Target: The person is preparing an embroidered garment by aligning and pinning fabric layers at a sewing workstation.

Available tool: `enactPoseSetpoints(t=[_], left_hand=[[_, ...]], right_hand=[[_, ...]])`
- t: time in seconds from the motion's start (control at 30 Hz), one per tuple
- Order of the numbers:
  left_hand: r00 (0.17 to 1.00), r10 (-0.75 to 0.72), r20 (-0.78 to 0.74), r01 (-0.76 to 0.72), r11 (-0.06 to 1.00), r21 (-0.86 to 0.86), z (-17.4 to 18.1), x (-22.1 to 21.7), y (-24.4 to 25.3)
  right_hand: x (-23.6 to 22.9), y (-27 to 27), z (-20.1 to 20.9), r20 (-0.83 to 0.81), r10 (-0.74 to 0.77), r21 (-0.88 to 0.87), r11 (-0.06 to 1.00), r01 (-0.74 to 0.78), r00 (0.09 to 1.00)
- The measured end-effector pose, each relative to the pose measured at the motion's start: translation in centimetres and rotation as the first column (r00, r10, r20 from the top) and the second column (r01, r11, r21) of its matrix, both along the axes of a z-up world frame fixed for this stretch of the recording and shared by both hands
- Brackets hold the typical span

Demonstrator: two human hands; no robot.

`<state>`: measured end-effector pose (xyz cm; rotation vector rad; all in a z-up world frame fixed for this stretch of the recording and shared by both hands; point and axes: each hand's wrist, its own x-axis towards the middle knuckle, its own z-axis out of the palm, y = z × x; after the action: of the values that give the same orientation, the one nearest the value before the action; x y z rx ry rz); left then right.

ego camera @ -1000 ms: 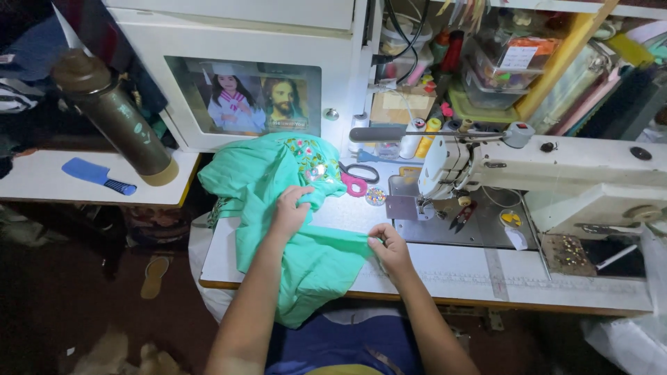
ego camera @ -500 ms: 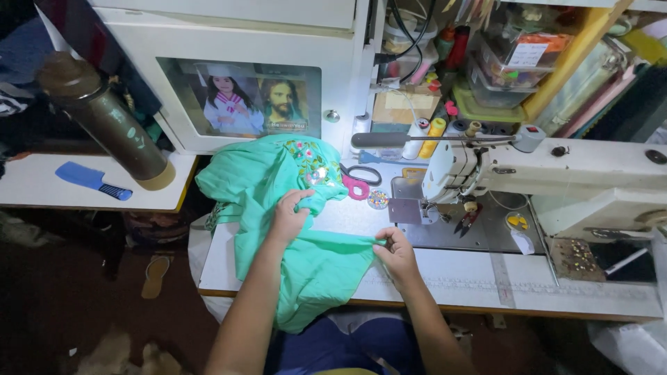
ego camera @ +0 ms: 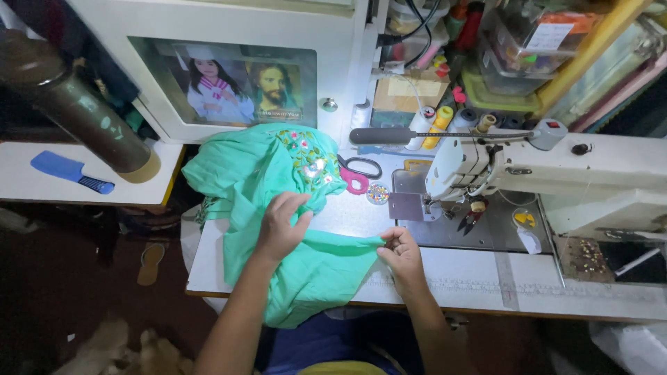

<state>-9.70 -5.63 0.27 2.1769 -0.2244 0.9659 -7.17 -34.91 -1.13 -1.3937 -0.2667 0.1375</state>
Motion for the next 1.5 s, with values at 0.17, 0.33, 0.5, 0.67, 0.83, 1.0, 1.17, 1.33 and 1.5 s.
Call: enactPoseSetpoints(t=[0.17, 0.33, 0.5, 0.67, 0.83, 1.0, 1.17, 1.33, 1.5], left_hand=[[0.882, 0.326, -0.341, -0.116, 0.850, 0.513, -0.1, -4.0, 1.7], [0.796, 0.533, -0.288, -0.187, 0.669, 0.720, -0.1, -6.2, 5.6], [0.750, 0.411, -0.518, -0.169, 0.876, 0.452, 2.3, -7.4, 7.8], [0.932, 0.221, -0.288, -0.191, 0.973, 0.127, 6.1, -7.3, 7.5], [0.972, 0.213, -0.101, -0.214, 0.977, 0.000, 8.9, -4.0, 7.2], [0.822, 0.554, 0.133, -0.553, 0.722, 0.415, 4.8, 4.1, 10.1], [0.742, 0.669, 0.046, -0.640, 0.686, 0.347, 1.4, 8.1, 10.3], [0.632, 0.774, 0.035, -0.745, 0.594, 0.303, 0.3, 8.6, 8.9], [0.923, 0.106, -0.371, -0.157, 0.981, -0.111, 3.7, 5.5, 0.6]], right_hand=[[-0.5, 0.0, 0.9, -0.032, -0.014, 0.041, 0.999, 0.015, 0.999], [-0.6, 0.1, 1.2, -0.062, 0.006, 0.079, 0.997, -0.001, 0.998], [-0.6, 0.2, 1.2, 0.004, 0.017, 0.007, 1.000, -0.017, 1.000], [-0.6, 1.1, 1.1, 0.118, -0.025, -0.134, 0.990, 0.041, 0.993], [0.4, 2.7, 0.2, 0.131, -0.039, -0.057, 0.997, 0.047, 0.991], [3.7, 5.3, 1.6, 0.084, 0.188, -0.165, 0.971, -0.172, 0.979], [11.1, 6.8, -0.8, 0.180, 0.236, -0.254, 0.949, -0.187, 0.955], [13.1, 8.3, -1.5, 0.265, 0.153, -0.268, 0.960, -0.079, 0.952], [13.5, 8.9, -2.1, 0.172, 0.152, -0.147, 0.981, -0.127, 0.973]])
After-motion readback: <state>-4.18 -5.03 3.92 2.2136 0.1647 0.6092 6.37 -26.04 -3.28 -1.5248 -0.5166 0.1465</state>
